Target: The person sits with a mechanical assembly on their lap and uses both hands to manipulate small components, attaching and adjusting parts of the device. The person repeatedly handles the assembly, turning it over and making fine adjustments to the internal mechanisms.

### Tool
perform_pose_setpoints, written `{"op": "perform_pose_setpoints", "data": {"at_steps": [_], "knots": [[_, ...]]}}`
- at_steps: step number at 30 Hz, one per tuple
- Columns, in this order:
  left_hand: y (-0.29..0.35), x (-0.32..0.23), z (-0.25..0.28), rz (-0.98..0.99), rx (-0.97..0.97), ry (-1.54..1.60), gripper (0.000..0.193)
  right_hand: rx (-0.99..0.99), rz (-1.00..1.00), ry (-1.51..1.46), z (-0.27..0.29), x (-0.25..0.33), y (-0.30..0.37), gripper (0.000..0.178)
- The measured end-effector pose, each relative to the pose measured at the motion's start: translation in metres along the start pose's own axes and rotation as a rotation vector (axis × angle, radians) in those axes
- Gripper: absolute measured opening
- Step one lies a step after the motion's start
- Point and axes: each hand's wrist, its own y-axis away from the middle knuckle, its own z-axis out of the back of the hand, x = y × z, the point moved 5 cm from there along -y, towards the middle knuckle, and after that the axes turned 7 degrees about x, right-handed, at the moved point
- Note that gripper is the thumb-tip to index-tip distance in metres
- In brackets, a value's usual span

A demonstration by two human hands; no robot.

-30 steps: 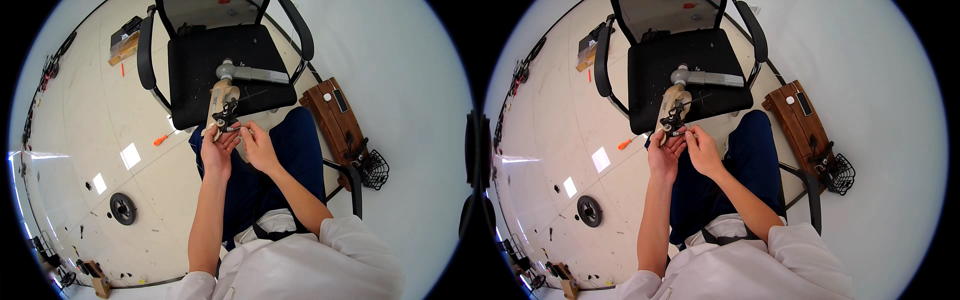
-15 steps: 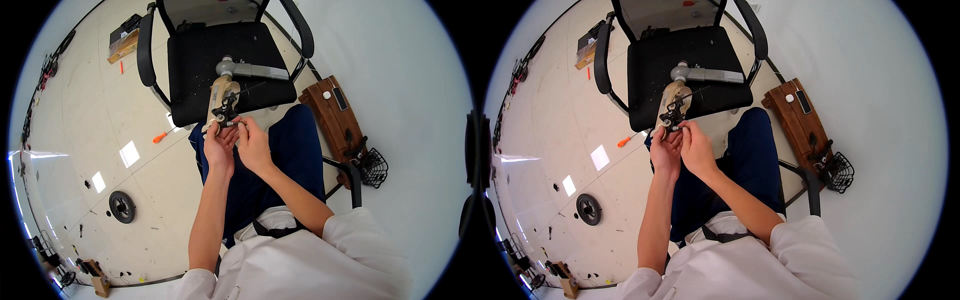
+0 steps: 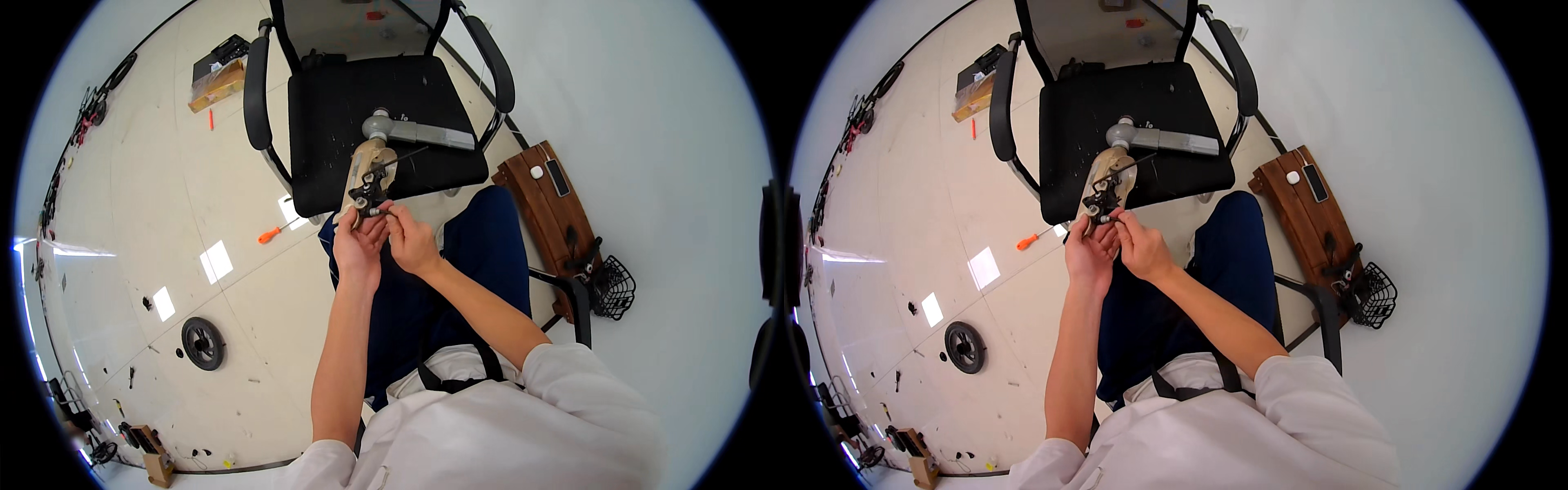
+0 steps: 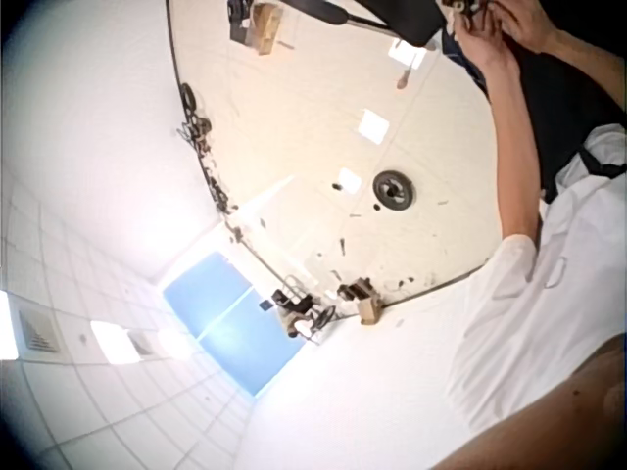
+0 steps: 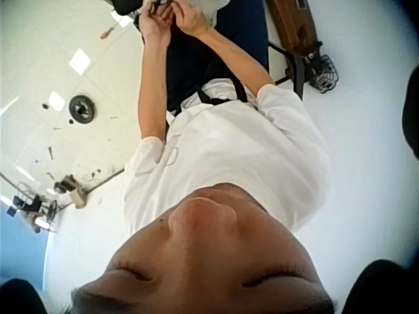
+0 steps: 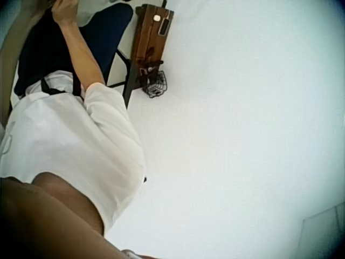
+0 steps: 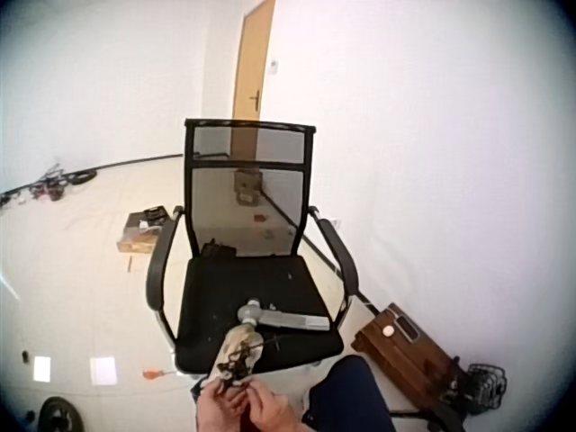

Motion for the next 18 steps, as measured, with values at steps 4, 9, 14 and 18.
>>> {"op": "perform_pose_setpoints", "data": {"at_steps": [4,9,14,18], "knots": [[-0.003,0.000,0.005,-0.010,-0.011,0.009,0.044,0.076,-0.204,-0.223,0.004,0.009,-0.008,0.014],[-0.002,0.005,0.003,-0.010,-0.022,-0.037,0.043,0.051,-0.455,-0.363,0.000,-0.001,0.000,0.016],[0.001,0.002,0.002,-0.001,-0.045,-0.046,0.040,0.021,-0.406,-0.342,-0.003,0.006,-0.001,0.016],[0.000,0.005,0.005,0.000,-0.067,-0.060,0.040,-0.001,-0.196,-0.212,0.002,0.012,-0.004,0.013]]}}
